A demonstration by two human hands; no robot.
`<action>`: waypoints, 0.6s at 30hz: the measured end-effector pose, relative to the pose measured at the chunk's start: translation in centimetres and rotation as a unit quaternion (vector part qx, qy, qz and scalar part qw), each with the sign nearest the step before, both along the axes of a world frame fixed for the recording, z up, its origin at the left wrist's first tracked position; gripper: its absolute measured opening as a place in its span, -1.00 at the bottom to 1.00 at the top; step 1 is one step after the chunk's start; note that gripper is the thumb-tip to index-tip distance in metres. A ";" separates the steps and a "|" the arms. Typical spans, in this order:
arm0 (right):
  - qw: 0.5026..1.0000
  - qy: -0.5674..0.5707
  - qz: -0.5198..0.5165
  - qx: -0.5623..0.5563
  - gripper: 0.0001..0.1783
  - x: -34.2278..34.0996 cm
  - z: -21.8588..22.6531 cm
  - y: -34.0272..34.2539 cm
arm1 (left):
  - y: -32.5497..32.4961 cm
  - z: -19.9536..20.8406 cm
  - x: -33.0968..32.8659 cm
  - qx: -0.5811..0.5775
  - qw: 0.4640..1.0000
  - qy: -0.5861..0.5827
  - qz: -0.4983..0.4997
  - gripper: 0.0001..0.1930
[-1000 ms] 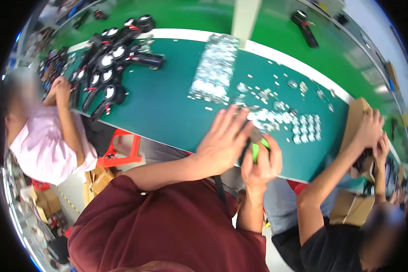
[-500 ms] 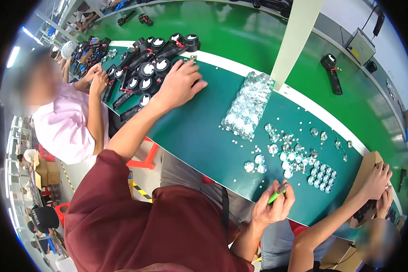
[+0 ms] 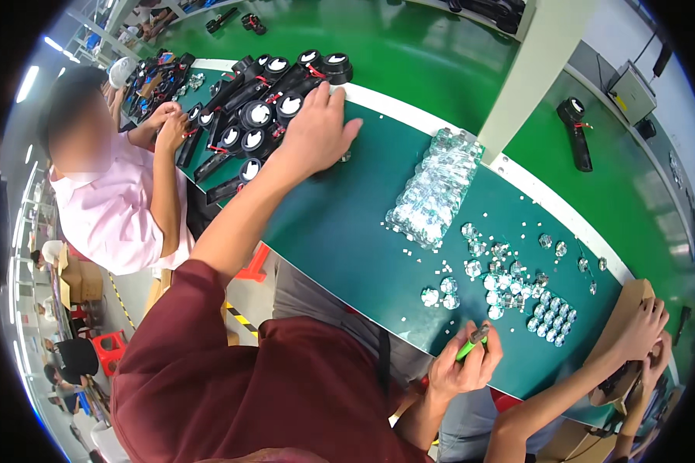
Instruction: Using pliers to trim and assemble small electronic components on a production line.
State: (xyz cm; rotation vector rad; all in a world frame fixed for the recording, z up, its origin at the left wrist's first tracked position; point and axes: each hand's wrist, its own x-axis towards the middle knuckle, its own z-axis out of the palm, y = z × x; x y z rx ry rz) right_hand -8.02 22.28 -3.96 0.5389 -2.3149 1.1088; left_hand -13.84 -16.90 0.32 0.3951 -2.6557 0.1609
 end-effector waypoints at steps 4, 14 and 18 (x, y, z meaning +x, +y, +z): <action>1.000 0.012 0.002 0.016 -0.84 0.1 0.4 -0.1 | -1.2 -1.8 -4.6 0.066 0.986 -0.117 0.099 -0.22; 0.999 0.039 0.000 -0.007 -0.87 -0.4 0.1 -0.2 | 0.3 -0.8 -1.7 0.064 0.982 -0.164 0.071 -0.50; 1.000 0.031 -0.003 -0.002 -0.88 -0.2 0.4 -0.1 | 1.9 -0.6 1.8 0.094 0.984 -0.148 -0.043 -0.46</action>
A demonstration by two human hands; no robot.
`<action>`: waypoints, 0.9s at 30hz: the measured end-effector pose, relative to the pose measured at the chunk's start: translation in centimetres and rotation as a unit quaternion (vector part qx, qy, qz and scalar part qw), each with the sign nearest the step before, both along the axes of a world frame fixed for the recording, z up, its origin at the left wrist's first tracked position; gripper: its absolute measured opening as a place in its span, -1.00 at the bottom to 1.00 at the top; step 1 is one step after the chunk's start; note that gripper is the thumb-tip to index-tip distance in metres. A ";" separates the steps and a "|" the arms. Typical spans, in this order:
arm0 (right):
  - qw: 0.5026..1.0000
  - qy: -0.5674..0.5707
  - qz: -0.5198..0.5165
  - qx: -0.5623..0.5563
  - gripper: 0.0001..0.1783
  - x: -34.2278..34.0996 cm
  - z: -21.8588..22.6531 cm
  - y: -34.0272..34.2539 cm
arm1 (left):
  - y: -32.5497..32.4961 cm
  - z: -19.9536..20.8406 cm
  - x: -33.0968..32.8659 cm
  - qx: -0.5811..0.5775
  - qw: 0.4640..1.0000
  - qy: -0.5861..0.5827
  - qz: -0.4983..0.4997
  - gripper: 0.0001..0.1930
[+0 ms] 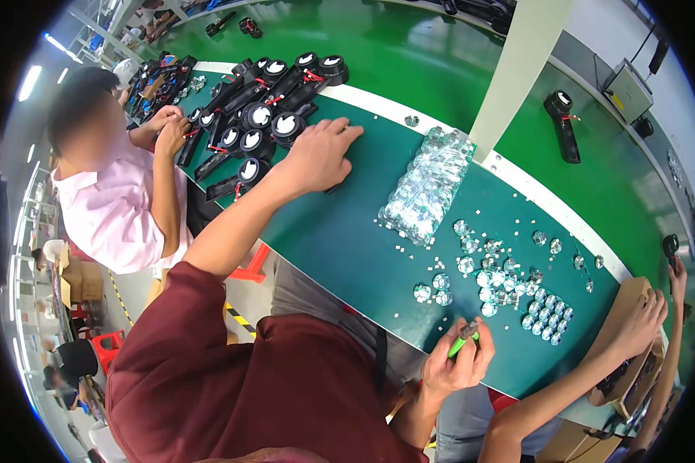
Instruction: Using pliers to trim and assemble small electronic components on a production line.
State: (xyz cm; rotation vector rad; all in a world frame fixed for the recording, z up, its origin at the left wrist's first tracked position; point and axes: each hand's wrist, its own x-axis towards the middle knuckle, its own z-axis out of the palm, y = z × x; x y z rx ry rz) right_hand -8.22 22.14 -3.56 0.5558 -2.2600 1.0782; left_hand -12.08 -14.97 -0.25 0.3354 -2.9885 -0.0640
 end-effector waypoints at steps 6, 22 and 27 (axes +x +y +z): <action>1.000 0.011 0.024 0.000 -0.90 -0.4 -0.1 -0.2 | 1.1 1.0 4.0 0.046 0.992 -0.030 -0.112 -0.36; 1.000 -0.021 0.020 0.008 -0.86 0.2 -0.5 0.0 | 2.9 -0.7 6.2 0.078 0.995 0.057 -0.006 -0.37; 1.000 0.001 0.003 0.011 -0.87 0.0 -0.3 -0.5 | 5.0 -1.9 7.0 0.119 0.986 0.110 -0.025 -0.42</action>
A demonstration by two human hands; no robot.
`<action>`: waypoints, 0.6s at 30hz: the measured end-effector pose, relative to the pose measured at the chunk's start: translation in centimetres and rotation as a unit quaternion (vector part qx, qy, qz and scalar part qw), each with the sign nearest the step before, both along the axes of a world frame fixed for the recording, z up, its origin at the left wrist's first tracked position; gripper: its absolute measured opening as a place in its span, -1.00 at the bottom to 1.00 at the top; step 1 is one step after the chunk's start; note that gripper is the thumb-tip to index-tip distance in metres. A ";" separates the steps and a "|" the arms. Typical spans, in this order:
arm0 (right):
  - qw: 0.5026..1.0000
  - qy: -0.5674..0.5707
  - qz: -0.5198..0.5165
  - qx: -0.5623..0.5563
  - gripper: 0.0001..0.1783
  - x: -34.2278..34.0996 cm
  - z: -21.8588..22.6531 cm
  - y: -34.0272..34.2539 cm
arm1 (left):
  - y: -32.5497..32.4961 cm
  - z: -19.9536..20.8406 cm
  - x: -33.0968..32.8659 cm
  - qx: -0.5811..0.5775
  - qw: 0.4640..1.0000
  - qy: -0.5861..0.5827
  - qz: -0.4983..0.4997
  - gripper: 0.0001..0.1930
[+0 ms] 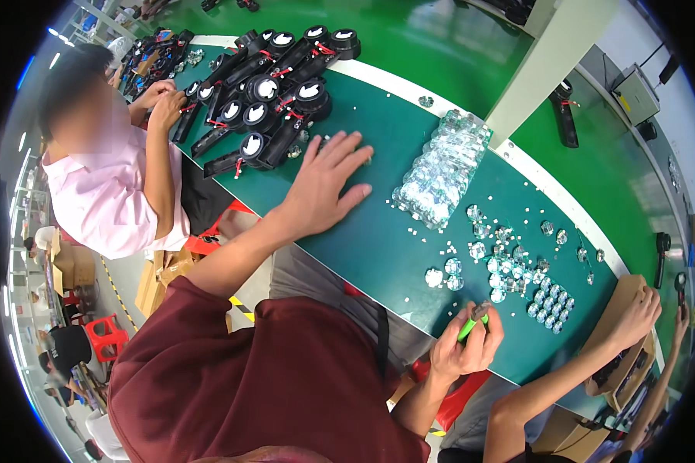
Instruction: Using pliers to trim and assemble small electronic components on a production line.
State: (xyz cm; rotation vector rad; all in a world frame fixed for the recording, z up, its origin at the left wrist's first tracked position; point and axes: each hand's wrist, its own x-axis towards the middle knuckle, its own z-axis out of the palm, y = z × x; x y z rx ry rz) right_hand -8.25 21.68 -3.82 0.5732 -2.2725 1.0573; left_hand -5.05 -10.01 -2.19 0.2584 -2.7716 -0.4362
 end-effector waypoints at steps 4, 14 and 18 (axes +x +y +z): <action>1.000 0.019 0.001 0.010 -0.87 -0.1 0.0 -0.1 | 1.7 -0.1 1.8 0.043 0.997 0.011 -0.056 -0.42; 1.000 0.008 -0.009 0.017 -0.87 0.1 0.0 0.1 | -0.7 -0.6 1.7 -0.009 0.988 0.102 0.119 -0.31; 1.000 0.006 -0.002 0.012 -0.85 0.0 -0.1 -0.1 | -2.6 -1.1 1.1 -0.067 0.982 0.085 0.154 -0.31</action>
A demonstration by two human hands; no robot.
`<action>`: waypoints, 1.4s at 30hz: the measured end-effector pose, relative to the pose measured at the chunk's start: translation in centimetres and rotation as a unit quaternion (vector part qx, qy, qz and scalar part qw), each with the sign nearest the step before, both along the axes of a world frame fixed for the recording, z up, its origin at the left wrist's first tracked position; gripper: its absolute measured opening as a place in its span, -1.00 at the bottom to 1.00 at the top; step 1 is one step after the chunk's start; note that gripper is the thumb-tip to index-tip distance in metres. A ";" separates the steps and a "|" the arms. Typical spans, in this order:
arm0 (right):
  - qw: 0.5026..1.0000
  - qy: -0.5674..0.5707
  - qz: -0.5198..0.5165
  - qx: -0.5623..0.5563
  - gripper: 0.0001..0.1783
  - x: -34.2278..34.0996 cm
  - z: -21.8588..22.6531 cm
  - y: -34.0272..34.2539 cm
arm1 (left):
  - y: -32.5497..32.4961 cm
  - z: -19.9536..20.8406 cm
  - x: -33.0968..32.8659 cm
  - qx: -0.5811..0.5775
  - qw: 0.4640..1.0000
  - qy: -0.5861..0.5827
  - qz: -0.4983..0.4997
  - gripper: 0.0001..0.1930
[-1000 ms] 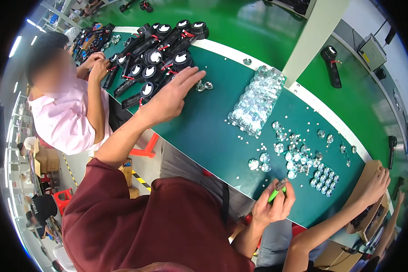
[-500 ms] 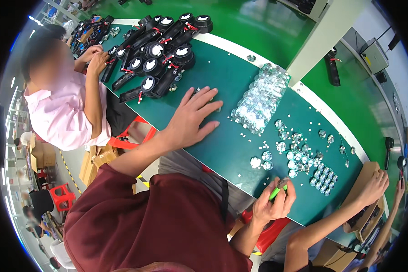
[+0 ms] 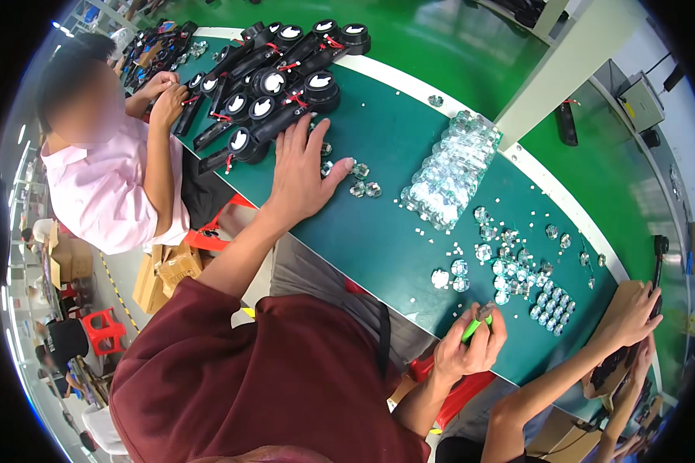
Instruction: Using pliers to trim and assemble small electronic components on a production line.
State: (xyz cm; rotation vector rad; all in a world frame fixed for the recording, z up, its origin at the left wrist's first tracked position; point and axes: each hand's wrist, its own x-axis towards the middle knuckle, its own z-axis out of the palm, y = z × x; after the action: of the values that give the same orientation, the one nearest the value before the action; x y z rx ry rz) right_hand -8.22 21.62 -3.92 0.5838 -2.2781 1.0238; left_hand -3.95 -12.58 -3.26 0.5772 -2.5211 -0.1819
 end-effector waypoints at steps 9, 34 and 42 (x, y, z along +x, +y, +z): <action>1.000 -0.011 0.011 0.002 -0.84 -0.3 0.0 -0.4 | -0.1 1.4 1.1 0.273 0.962 0.017 -0.020 -0.45; 0.999 -0.005 0.001 0.044 -0.86 0.0 0.1 0.2 | -2.9 0.4 -1.7 0.059 0.995 -0.026 -0.083 -0.34; 0.999 -0.023 0.018 0.029 -0.79 -0.4 0.1 0.1 | 4.7 1.6 1.3 0.142 0.957 -0.083 -0.238 -0.48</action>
State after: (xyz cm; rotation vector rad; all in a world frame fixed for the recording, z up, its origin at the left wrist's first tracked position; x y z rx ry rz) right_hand -8.60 21.74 -3.84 0.6339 -2.3518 1.0005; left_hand -2.69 -7.90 -1.69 0.0765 -2.7801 -0.7063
